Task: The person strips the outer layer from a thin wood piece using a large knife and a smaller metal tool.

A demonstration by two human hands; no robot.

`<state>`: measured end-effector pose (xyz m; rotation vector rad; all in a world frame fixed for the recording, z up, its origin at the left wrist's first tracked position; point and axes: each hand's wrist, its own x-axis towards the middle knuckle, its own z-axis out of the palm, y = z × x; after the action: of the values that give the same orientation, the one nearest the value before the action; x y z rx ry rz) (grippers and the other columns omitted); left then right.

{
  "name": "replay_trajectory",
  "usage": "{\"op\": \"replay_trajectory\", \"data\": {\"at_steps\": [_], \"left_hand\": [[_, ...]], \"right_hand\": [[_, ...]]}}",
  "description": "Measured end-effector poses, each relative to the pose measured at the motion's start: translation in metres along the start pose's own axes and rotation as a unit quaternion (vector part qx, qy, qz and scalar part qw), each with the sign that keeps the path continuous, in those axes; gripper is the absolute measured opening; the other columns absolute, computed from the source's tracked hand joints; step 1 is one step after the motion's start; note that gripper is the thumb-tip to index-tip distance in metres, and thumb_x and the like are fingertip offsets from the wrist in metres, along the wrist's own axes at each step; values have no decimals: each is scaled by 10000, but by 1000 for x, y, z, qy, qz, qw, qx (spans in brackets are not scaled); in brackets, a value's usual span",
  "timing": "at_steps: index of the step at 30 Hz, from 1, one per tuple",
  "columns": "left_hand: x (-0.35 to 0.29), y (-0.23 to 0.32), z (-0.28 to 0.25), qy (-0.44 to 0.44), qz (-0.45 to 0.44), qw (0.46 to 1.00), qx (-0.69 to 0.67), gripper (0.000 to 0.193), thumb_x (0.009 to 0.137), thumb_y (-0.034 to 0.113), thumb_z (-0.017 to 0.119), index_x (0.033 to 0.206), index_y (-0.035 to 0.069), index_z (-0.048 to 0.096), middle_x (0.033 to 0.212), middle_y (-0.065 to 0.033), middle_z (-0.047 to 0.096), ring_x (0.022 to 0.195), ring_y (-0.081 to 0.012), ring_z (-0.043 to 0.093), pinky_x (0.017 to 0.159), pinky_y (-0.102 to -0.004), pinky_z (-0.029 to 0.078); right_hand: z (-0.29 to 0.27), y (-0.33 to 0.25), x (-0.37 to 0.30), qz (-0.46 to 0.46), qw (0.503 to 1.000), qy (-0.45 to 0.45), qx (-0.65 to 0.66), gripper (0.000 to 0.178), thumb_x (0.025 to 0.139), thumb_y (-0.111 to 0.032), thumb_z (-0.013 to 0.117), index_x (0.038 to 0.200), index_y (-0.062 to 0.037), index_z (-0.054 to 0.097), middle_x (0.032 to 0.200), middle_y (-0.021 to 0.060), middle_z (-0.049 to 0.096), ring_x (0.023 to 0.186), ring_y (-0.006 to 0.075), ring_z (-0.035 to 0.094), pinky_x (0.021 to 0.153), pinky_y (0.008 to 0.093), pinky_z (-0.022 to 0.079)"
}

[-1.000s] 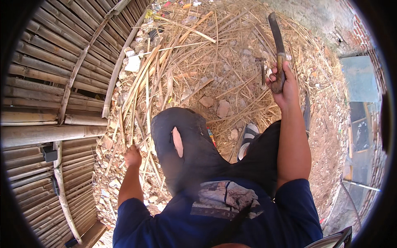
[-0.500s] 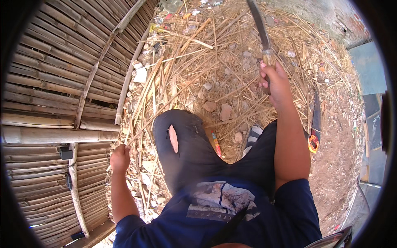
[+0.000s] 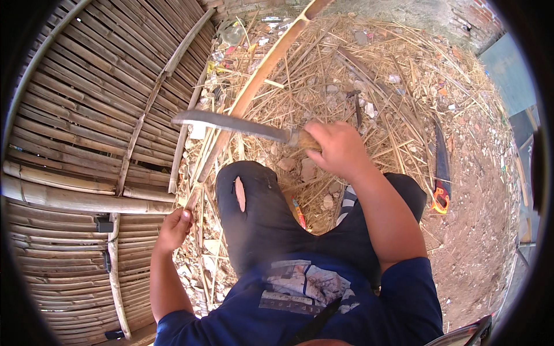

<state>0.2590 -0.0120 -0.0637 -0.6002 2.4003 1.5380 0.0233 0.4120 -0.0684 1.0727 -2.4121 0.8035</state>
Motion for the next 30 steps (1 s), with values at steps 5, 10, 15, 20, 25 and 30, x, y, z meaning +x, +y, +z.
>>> {"op": "replay_trajectory", "data": {"at_steps": [5,10,15,20,25,30], "left_hand": [[-16,11,18,94,121,979,133,436,1040,385,535,879,-13,611,671,-11,570,593,-127,475,561,-293,401],[-24,19,32,210,170,915,298,327,1029,270,541,905,-18,634,653,-122,602,570,-222,517,566,-358,436],[-28,31,47,207,160,928,264,298,1026,238,533,936,-21,651,687,-135,637,604,-245,597,586,-355,462],[-29,18,37,215,178,914,294,301,1020,245,544,898,-11,645,644,-158,580,569,-247,574,549,-386,432],[-35,5,37,217,180,917,283,342,1021,270,554,834,-9,621,614,-144,544,542,-225,501,538,-370,411],[-24,-4,40,191,168,947,197,364,1027,289,552,846,-20,621,599,-99,520,563,-155,463,543,-339,404]], "right_hand": [[-9,9,0,16,995,88,-41,389,735,-219,794,1073,-129,623,864,79,697,742,281,664,717,415,507],[-22,24,-3,127,982,126,-68,365,740,-211,789,1045,-130,604,848,72,689,749,270,668,713,412,499],[-18,3,0,5,993,94,-73,361,754,-183,780,1079,-125,636,856,88,700,782,270,680,715,417,525],[-20,23,1,96,993,66,-35,294,773,-196,767,1013,-118,616,804,95,675,741,284,676,669,437,532],[-30,50,0,251,958,125,-62,256,774,-199,763,963,-112,614,779,103,661,737,285,681,638,431,536],[-21,21,0,45,987,144,-55,244,765,-142,763,950,-111,608,751,88,655,695,269,653,691,403,520]]}}
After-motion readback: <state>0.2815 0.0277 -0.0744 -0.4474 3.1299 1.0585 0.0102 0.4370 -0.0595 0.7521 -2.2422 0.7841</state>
